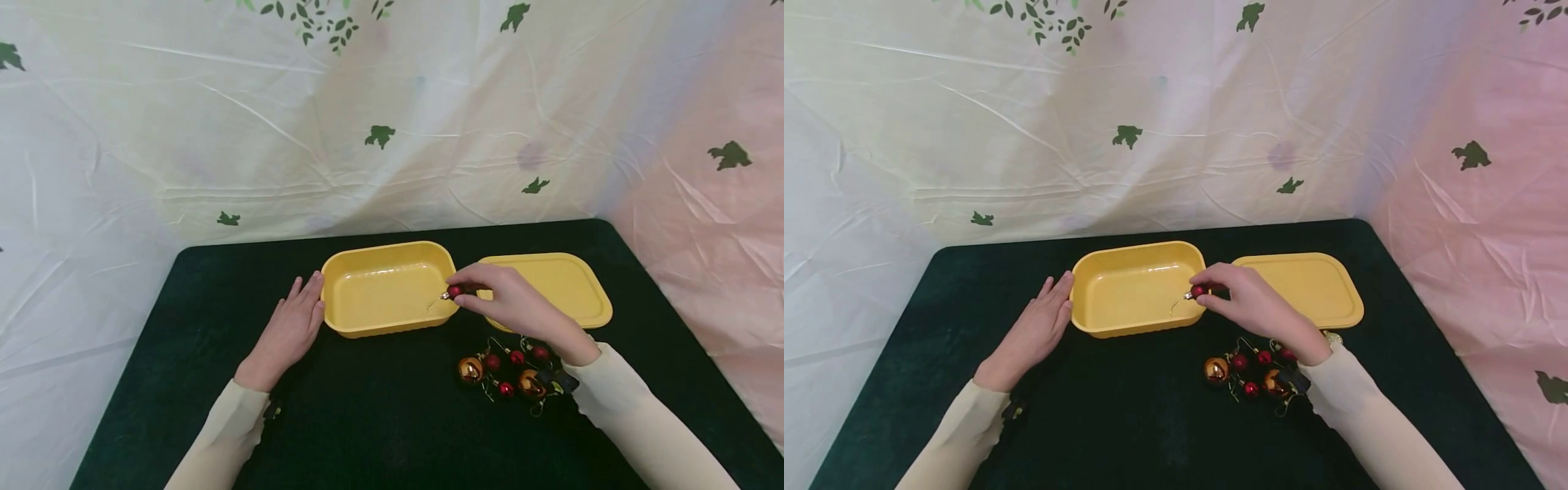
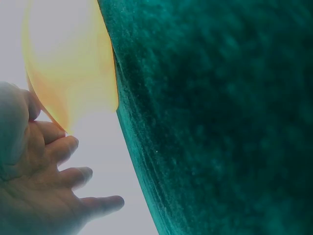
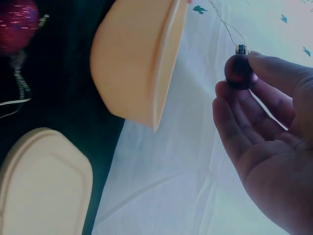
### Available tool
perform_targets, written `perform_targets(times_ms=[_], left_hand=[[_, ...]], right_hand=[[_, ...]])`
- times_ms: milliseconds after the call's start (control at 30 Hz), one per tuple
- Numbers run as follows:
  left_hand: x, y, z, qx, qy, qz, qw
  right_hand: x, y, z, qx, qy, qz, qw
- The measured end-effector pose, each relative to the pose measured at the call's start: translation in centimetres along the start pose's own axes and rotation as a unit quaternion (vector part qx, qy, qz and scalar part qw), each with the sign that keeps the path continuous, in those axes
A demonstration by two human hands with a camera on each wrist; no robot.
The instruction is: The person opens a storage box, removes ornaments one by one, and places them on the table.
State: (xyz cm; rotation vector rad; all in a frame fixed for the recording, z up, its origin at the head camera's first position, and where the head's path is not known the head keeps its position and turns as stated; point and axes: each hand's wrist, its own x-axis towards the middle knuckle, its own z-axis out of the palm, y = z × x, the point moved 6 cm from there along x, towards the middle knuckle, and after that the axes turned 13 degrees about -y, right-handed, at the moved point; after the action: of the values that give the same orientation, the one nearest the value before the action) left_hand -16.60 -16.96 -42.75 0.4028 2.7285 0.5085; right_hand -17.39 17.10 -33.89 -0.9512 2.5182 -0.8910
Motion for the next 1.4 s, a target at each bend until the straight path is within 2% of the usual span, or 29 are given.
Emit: perform_targets(times_ms=[300,733,1033,1167,1400], left_hand=[[0.0,0.1,0.1,0.0,0.003,0.005,1.0],[0.0,0.2,0.1,-0.008,0.002,0.0,1.0],[-0.1,0.2,0.2,-0.011,0.008,0.001,0.9999],[-0.1,0.2,0.3,-0.008,0.008,0.002,0.9999],[-0.1,0.2,0.3,-0.004,0.01,0.004,0.9999]], right_hand=[[-3.3,1.3,0.1,0.001,0.02,0.017,0.9997],[-8.9,3.8,0.8,-0.014,0.044,0.069,0.9965],[-12.3,5.1,0.8,-0.04,0.079,0.073,0.9934],[-13.9,6.0,0.8,-0.04,0.09,0.092,0.9909],[-16.8,7.9,0.9,-0.04,0.107,0.15,0.9821]])
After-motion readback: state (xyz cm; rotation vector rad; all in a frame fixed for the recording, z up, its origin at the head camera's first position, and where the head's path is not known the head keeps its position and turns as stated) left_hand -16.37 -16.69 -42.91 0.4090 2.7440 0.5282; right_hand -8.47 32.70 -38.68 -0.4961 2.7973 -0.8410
